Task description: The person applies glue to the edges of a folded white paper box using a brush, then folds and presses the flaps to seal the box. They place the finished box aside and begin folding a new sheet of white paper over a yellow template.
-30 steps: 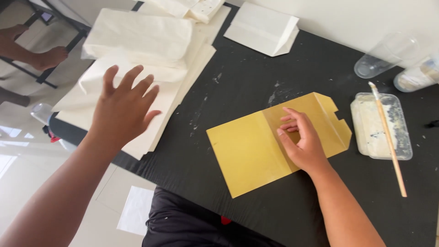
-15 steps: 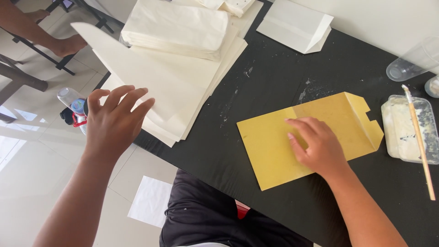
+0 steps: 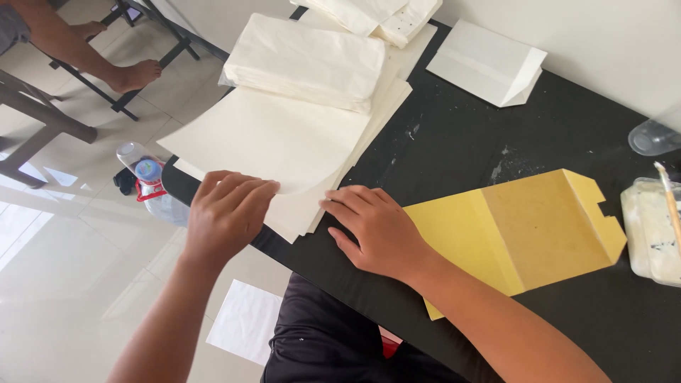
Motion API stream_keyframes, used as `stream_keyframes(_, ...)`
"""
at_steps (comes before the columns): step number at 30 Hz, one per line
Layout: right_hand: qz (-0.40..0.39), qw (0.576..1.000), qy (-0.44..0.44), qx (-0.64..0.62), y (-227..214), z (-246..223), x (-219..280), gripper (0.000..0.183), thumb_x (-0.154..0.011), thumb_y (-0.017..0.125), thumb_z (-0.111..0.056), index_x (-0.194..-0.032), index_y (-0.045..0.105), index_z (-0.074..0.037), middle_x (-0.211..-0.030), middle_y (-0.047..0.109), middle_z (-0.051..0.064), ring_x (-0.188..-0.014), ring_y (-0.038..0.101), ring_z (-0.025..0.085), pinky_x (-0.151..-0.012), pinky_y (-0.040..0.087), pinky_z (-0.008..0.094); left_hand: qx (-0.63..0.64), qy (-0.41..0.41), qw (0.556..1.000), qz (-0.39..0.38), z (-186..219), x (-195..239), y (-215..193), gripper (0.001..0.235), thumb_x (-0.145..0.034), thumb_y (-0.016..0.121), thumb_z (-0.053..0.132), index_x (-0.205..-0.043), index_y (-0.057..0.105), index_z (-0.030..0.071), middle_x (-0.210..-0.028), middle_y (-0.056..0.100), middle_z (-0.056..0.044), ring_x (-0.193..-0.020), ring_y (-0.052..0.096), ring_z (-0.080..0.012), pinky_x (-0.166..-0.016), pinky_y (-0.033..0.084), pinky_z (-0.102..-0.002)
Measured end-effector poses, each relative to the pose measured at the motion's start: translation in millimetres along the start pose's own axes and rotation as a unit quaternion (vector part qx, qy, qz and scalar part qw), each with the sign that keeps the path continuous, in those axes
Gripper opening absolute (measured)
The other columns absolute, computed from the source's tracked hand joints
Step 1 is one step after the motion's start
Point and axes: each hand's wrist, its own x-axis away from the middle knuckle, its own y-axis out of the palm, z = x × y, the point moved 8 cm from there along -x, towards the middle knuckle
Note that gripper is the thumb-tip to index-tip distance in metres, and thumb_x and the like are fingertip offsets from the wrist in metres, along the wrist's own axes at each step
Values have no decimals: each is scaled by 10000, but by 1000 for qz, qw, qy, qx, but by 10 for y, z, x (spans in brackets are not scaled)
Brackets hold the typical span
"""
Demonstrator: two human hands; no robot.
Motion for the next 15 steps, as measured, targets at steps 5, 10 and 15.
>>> stream_keyframes(5,-48,999,-2,-19,209,77,-145,376,-1006,573,-324,-1285,654,-85,-1258,652,127,-1264,577,324,-1003,461,447,36,-14,999,16,-86,11,92,179,-885,740,98,-1051,770,157,-921,777,-30,-927,720,-223,-888,540,-400)
stream_keyframes(10,-79,995,4,-63,132,136,-238,362,-1007,567,-339,-1220,699,-79,-1141,686,123,-1204,608,332,-950,495,445,44,-49,997,-42,-191,-10,197,529,-709,692,-30,-1202,744,155,-1096,765,-44,-1073,688,-270,-918,507,-422)
stream_keyframes(15,80,997,10,-11,-207,404,-404,157,-897,653,-318,-933,766,-216,-740,703,-23,-688,699,203,-606,540,301,60,-134,982,-123,-274,-16,357,657,-586,578,-95,-1169,764,146,-1150,752,-56,-1143,673,-293,-890,491,-393)
